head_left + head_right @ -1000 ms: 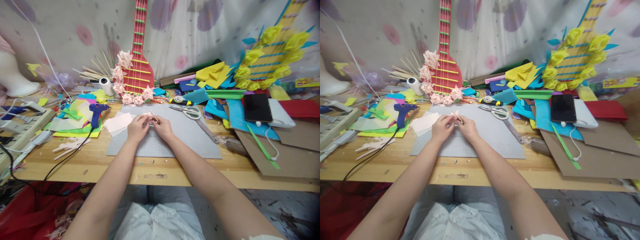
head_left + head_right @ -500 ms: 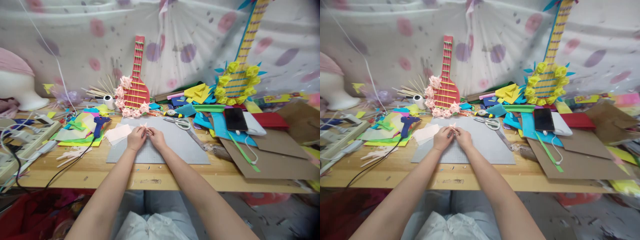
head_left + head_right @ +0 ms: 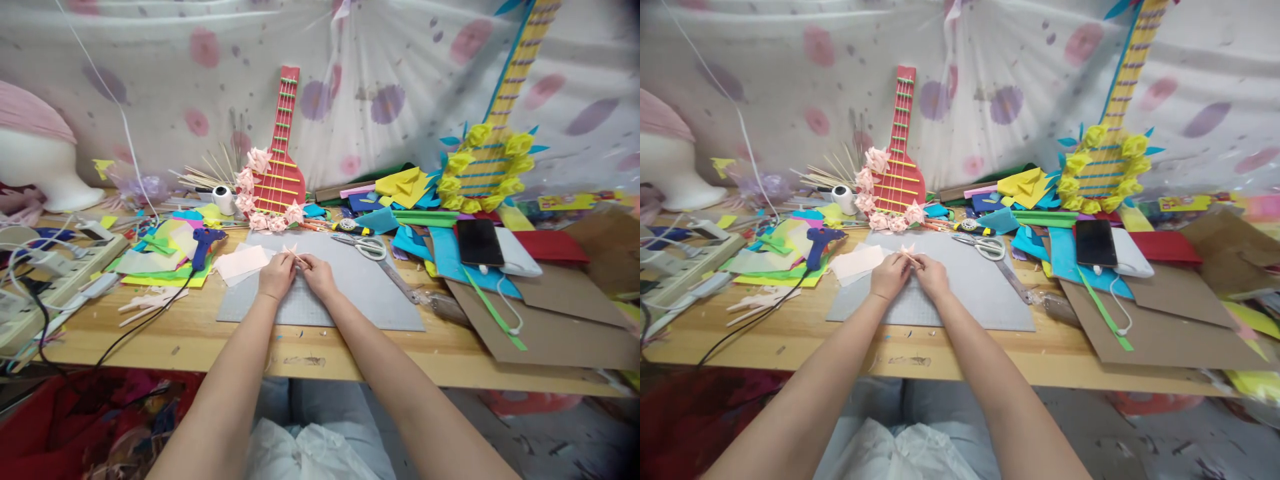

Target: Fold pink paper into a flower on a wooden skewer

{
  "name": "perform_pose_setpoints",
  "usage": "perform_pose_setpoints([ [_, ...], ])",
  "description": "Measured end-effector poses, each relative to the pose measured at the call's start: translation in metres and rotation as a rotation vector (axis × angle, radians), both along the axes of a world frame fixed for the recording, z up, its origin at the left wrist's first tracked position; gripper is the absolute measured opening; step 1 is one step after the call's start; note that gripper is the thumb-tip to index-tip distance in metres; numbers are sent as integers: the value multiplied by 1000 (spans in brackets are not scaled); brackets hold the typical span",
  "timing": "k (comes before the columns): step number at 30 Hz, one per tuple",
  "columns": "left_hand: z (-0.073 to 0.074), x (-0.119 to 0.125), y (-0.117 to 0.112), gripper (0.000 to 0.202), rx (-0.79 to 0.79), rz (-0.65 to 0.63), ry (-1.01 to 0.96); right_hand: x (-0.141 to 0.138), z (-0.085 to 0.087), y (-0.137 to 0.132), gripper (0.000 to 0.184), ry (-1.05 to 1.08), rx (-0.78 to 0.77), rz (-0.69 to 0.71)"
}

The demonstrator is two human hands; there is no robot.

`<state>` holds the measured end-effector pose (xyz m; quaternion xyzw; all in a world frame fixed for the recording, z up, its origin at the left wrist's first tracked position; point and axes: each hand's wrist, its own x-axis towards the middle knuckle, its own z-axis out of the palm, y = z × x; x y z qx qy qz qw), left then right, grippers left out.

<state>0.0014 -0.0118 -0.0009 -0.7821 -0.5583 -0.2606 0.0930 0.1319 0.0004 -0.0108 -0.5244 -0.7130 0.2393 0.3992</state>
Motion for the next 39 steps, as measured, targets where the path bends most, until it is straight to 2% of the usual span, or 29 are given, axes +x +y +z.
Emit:
perform_pose_setpoints([
  [10,2,1,-3,30,-28,52,90,-1,-7,3,25,23,12,2],
  [23,1,0,-4,31,-17,84,24,-1,0,1,25,6,-3,11],
  [39,-1,0,-3,29,25,37,-35,-1,2,-1,24,-23,0,-15],
])
